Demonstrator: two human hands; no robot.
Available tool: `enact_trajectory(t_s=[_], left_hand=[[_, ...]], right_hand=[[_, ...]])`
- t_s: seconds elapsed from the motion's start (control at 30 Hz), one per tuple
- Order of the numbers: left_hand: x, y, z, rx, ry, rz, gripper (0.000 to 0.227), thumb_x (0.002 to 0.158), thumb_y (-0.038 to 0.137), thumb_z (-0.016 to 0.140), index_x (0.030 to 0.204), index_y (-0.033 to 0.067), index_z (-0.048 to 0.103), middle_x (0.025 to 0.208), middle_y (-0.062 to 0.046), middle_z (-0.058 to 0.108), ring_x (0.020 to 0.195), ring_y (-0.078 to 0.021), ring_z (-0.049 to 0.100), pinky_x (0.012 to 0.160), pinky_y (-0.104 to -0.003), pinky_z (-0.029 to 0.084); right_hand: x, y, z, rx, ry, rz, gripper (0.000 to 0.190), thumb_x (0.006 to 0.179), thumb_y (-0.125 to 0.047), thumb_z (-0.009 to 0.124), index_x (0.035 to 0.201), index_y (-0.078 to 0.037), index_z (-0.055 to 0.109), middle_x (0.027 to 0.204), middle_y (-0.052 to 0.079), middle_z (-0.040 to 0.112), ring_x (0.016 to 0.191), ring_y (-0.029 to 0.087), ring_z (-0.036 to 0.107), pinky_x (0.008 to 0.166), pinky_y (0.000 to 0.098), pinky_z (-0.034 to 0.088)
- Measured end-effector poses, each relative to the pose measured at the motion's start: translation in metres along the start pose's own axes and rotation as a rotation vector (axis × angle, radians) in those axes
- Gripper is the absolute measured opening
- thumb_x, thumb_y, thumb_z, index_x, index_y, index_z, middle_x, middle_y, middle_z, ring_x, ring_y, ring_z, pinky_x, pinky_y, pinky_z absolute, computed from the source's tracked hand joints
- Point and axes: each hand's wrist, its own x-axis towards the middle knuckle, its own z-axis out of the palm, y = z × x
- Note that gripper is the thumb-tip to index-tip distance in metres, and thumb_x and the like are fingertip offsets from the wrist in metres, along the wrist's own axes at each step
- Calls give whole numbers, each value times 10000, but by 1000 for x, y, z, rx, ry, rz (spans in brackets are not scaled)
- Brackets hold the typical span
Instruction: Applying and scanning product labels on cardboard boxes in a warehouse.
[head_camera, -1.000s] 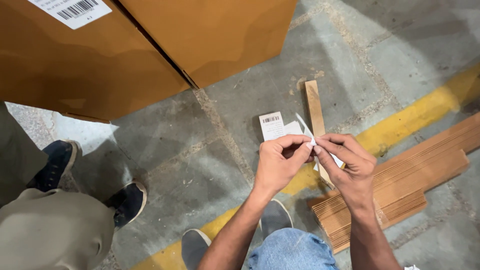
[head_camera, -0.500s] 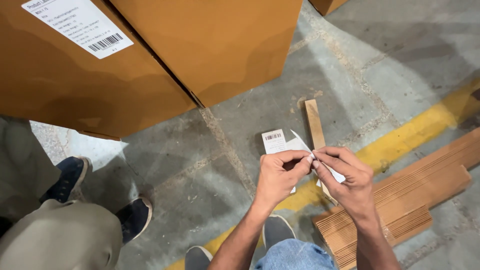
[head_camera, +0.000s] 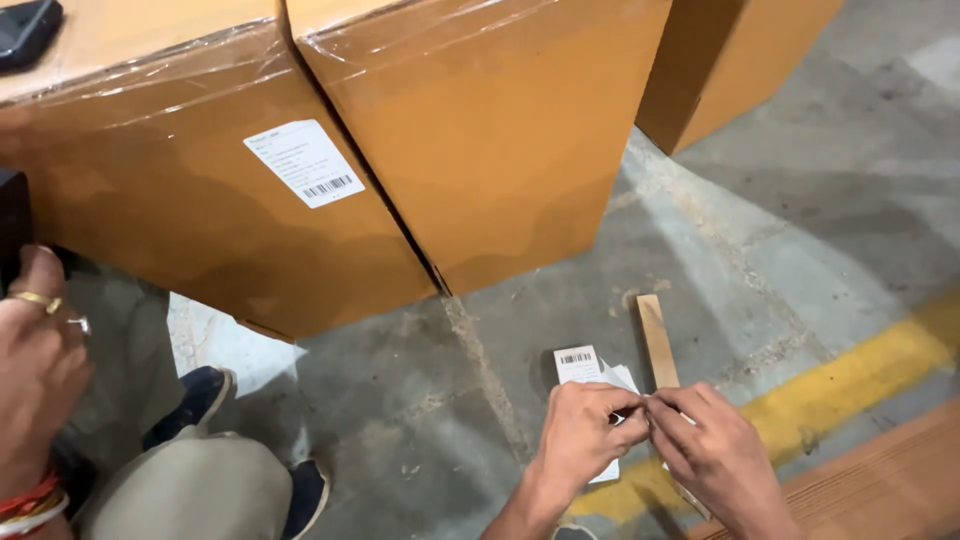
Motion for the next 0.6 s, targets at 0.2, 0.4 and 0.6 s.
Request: enact_trajectory(t_s=[0.2, 0.4, 0.6], left_hand=[[-3, -12, -3, 30, -75, -11, 178, 830, 228, 732, 930, 91, 787, 794, -105, 732, 691, -271, 722, 649, -349, 577], [-7, -17, -2, -86, -131, -106, 205, 817, 216, 718, 950, 71, 773, 741, -112, 706, 619, -214, 700, 604, -314, 551], [-7, -6, -3, -134, -100, -152, 210, 847, 221, 717, 958, 52, 770, 679, -102, 677, 569, -155, 658, 570, -284, 523]], right_hand=[[-5, 5, 8, -8, -30, -24, 205, 712, -70, 752, 909, -21, 728, 952, 69, 707, 855, 276, 649, 730, 384, 536], [-7, 6, 9, 92, -44, 27, 205, 707, -63, 768, 908, -38, 738, 909, 55, 730, 844, 249, 657, 727, 363, 542], [-19, 15, 15, 184, 27, 87, 227, 755, -66, 757, 980, -41, 740, 963, 75, 741, 857, 241, 683, 741, 343, 555]])
